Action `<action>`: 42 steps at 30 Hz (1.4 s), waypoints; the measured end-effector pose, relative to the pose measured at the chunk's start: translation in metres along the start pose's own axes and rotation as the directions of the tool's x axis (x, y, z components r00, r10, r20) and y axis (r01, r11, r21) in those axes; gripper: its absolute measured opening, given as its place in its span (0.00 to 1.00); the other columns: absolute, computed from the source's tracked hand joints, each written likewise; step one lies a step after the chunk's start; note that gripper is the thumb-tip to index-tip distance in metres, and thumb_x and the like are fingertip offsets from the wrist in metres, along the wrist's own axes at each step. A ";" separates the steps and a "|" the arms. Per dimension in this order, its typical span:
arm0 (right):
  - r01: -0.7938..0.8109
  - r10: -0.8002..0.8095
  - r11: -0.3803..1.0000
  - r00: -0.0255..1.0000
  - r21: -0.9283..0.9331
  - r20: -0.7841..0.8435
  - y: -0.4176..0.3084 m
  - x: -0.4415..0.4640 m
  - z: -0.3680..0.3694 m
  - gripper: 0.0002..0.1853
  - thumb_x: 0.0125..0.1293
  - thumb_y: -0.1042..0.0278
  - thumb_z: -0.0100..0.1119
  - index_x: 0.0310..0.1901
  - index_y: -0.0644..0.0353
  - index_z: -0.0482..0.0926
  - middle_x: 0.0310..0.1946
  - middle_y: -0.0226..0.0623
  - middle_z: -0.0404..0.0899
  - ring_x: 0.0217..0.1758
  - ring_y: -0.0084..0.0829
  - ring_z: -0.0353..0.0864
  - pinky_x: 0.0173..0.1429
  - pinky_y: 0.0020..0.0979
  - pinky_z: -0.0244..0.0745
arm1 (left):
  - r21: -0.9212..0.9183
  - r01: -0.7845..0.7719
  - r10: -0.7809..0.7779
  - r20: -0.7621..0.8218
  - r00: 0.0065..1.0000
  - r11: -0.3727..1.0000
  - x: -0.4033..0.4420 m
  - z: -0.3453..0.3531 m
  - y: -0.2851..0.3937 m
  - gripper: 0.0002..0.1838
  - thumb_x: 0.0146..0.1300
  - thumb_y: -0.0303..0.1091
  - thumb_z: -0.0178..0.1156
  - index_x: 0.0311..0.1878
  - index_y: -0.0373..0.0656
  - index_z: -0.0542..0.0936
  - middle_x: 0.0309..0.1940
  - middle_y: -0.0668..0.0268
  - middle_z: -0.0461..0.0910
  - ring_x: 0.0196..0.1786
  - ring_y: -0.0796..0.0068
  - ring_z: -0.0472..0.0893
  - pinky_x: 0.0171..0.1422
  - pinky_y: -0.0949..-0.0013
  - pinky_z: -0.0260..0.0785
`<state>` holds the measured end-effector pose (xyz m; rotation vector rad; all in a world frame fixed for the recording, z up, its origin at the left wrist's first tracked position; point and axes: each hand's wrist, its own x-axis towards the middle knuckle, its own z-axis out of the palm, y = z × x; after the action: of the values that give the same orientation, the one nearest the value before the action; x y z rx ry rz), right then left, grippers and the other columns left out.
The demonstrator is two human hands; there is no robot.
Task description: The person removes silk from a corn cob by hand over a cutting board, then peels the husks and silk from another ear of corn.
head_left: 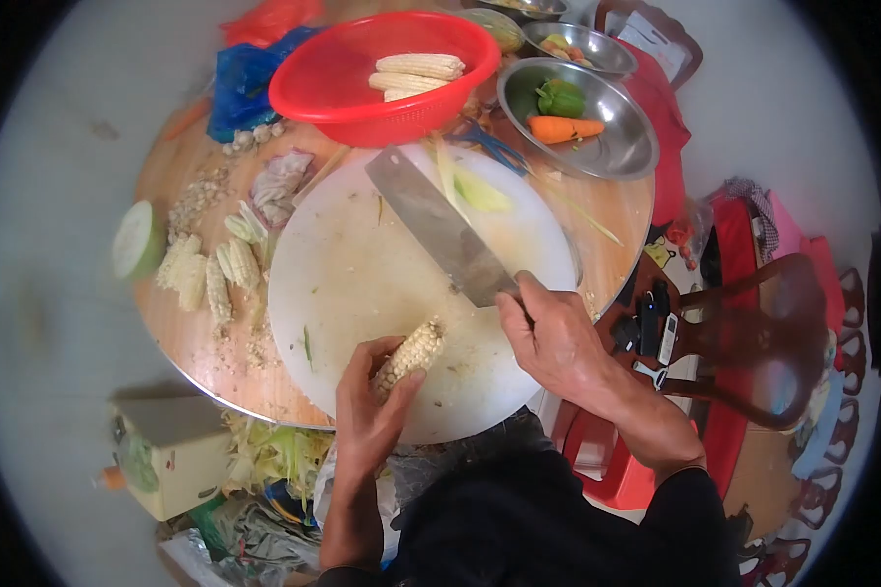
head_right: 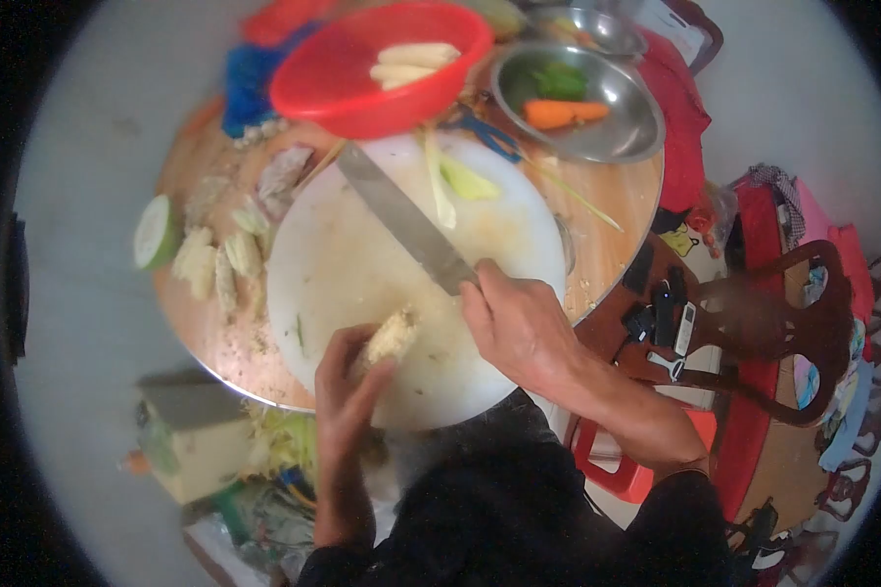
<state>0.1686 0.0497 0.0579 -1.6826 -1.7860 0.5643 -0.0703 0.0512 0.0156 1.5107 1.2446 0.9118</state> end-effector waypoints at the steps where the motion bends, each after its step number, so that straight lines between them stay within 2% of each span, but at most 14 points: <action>1: -0.021 0.021 1.000 1.000 0.022 -0.005 0.000 -0.002 -0.001 0.11 0.74 0.69 0.55 0.37 0.68 0.71 0.21 0.61 0.76 0.29 0.65 0.79 0.33 0.57 0.72 | -0.225 0.099 -0.084 0.078 0.993 0.969 -0.002 -0.002 0.002 0.24 0.63 0.29 0.72 0.61 0.34 0.77 0.52 0.56 0.82 0.57 0.64 0.82 0.64 0.64 0.72; 4: -0.010 0.010 0.999 1.000 0.035 -0.021 0.009 -0.005 0.000 0.10 0.73 0.71 0.57 0.36 0.68 0.71 0.21 0.61 0.75 0.30 0.65 0.79 0.33 0.57 0.71 | -0.448 0.059 0.002 0.133 0.991 0.892 -0.005 -0.007 0.000 0.30 0.63 0.29 0.72 0.67 0.35 0.73 0.62 0.59 0.78 0.67 0.66 0.75 0.74 0.63 0.65; 11: -0.063 0.068 0.997 0.991 -0.044 0.115 0.028 0.007 -0.003 0.13 0.73 0.64 0.58 0.38 0.69 0.74 0.23 0.64 0.75 0.34 0.66 0.80 0.41 0.59 0.72 | -0.660 -0.046 0.153 0.105 0.983 0.749 -0.003 0.002 -0.022 0.34 0.64 0.35 0.73 0.70 0.34 0.71 0.65 0.57 0.76 0.69 0.63 0.74 0.76 0.60 0.64; 15: 0.021 -0.013 0.998 0.991 -0.061 0.136 0.051 0.019 0.002 0.14 0.73 0.61 0.58 0.42 0.67 0.78 0.28 0.62 0.79 0.39 0.65 0.82 0.47 0.59 0.74 | -0.832 0.119 0.075 0.189 0.979 0.543 -0.002 0.012 -0.023 0.39 0.61 0.46 0.73 0.69 0.32 0.71 0.56 0.50 0.79 0.56 0.55 0.81 0.62 0.53 0.74; 18: -0.019 0.063 0.936 0.991 -0.352 0.115 0.039 0.018 -0.006 0.14 0.72 0.61 0.60 0.49 0.65 0.80 0.37 0.59 0.83 0.44 0.63 0.83 0.51 0.56 0.77 | -0.877 0.175 0.155 0.269 0.951 0.448 0.001 0.014 -0.030 0.38 0.66 0.48 0.69 0.70 0.33 0.70 0.55 0.50 0.80 0.51 0.57 0.83 0.56 0.55 0.76; 20: 0.226 -0.235 0.959 0.972 -0.173 -0.030 0.018 0.019 -0.013 0.20 0.69 0.62 0.66 0.59 0.64 0.80 0.43 0.52 0.85 0.44 0.53 0.87 0.51 0.48 0.81 | -0.884 0.200 0.208 0.309 0.928 0.423 0.002 0.016 -0.030 0.37 0.70 0.50 0.66 0.71 0.33 0.69 0.55 0.50 0.81 0.51 0.59 0.83 0.56 0.57 0.76; 21: 0.222 -0.230 0.959 0.973 -0.174 -0.028 0.005 0.018 -0.017 0.20 0.69 0.62 0.66 0.59 0.64 0.80 0.43 0.52 0.85 0.44 0.53 0.87 0.51 0.48 0.81 | -0.880 0.239 0.174 0.333 0.927 0.411 0.001 0.017 -0.027 0.36 0.70 0.52 0.65 0.70 0.33 0.69 0.53 0.51 0.81 0.49 0.60 0.83 0.53 0.59 0.76; 23: -0.058 -0.106 0.886 0.941 0.460 0.322 -0.017 0.018 -0.023 0.27 0.64 0.69 0.74 0.63 0.63 0.79 0.46 0.41 0.85 0.40 0.32 0.88 0.49 0.37 0.82 | -0.873 0.281 0.138 0.360 0.922 0.399 0.000 0.018 -0.025 0.36 0.71 0.53 0.64 0.69 0.33 0.70 0.50 0.51 0.81 0.47 0.61 0.82 0.50 0.60 0.76; 26: 0.103 -0.242 0.912 0.916 0.397 0.319 -0.016 0.021 -0.016 0.25 0.62 0.76 0.74 0.62 0.62 0.83 0.42 0.37 0.86 0.37 0.23 0.85 0.45 0.31 0.83 | -0.851 0.323 0.133 0.407 0.903 0.414 0.000 0.018 -0.025 0.35 0.72 0.54 0.62 0.67 0.32 0.71 0.48 0.51 0.81 0.47 0.62 0.82 0.45 0.62 0.77; 33: 0.109 -0.288 0.904 0.870 0.414 0.399 -0.011 0.029 -0.025 0.08 0.67 0.74 0.66 0.45 0.66 0.86 0.35 0.42 0.85 0.30 0.36 0.85 0.38 0.36 0.80 | -0.795 0.442 0.154 0.540 0.828 0.415 0.002 0.009 -0.035 0.36 0.71 0.58 0.61 0.65 0.31 0.72 0.47 0.51 0.81 0.39 0.65 0.82 0.35 0.68 0.75; 35: 0.344 -0.439 0.885 0.841 0.315 0.315 -0.007 0.030 -0.027 0.05 0.67 0.74 0.64 0.42 0.63 0.85 0.32 0.42 0.82 0.31 0.43 0.84 0.38 0.39 0.77 | -0.773 0.495 0.183 0.595 0.782 0.398 0.001 0.009 -0.037 0.37 0.71 0.59 0.60 0.65 0.31 0.72 0.46 0.51 0.81 0.37 0.66 0.82 0.34 0.69 0.75; 38: 0.467 -0.534 0.841 0.800 0.274 0.272 -0.006 0.015 -0.028 0.04 0.68 0.71 0.63 0.41 0.61 0.83 0.31 0.42 0.80 0.35 0.46 0.83 0.40 0.41 0.77 | -0.821 0.523 0.191 0.564 0.803 0.229 0.000 0.012 -0.034 0.34 0.76 0.57 0.55 0.66 0.32 0.72 0.49 0.52 0.81 0.39 0.67 0.81 0.34 0.71 0.75; 40: 0.453 -0.510 0.860 0.792 0.236 0.335 -0.010 -0.001 -0.022 0.04 0.68 0.70 0.64 0.40 0.60 0.83 0.32 0.42 0.81 0.37 0.46 0.83 0.41 0.42 0.77 | -0.888 0.459 -0.034 0.459 0.888 0.004 0.004 0.016 -0.028 0.28 0.80 0.47 0.49 0.70 0.32 0.69 0.51 0.54 0.80 0.43 0.68 0.81 0.35 0.72 0.74; 42: 0.430 -0.470 0.883 0.792 0.189 0.389 -0.010 -0.005 -0.020 0.06 0.68 0.68 0.66 0.40 0.60 0.82 0.33 0.41 0.81 0.39 0.47 0.84 0.42 0.43 0.76 | -0.899 0.438 -0.014 0.438 0.899 -0.007 0.007 0.018 -0.028 0.27 0.81 0.45 0.47 0.71 0.33 0.68 0.54 0.54 0.79 0.47 0.67 0.80 0.41 0.69 0.75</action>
<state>0.1749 0.0414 0.0782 -1.0505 -2.3380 0.8213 -0.0598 0.0559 -0.0165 0.1500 0.2520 0.9032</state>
